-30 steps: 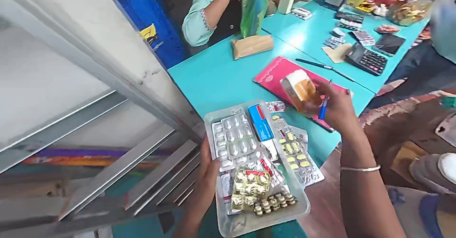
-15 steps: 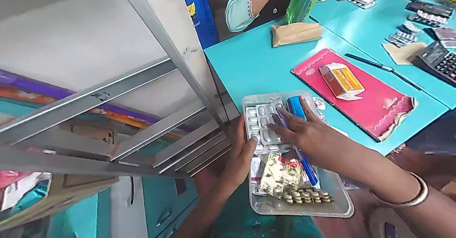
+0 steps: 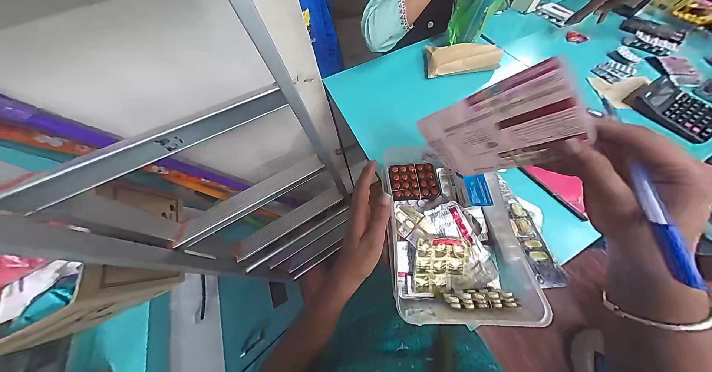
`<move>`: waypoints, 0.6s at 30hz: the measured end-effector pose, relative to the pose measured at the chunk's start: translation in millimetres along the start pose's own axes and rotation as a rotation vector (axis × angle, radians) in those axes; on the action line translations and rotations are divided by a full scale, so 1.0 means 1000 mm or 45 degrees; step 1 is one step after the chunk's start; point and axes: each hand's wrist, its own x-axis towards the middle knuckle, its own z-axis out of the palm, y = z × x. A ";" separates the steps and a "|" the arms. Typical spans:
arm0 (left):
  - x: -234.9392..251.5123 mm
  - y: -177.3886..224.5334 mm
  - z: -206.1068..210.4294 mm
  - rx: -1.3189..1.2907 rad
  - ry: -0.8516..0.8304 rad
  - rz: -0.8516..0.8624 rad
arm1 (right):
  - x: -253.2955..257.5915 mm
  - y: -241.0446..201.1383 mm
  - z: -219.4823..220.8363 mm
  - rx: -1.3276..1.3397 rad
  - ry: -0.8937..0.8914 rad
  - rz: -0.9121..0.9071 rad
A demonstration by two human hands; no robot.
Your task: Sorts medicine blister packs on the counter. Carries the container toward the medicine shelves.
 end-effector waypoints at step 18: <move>0.037 0.036 0.031 -0.289 -0.144 0.163 | -0.041 -0.020 0.031 0.945 0.209 0.669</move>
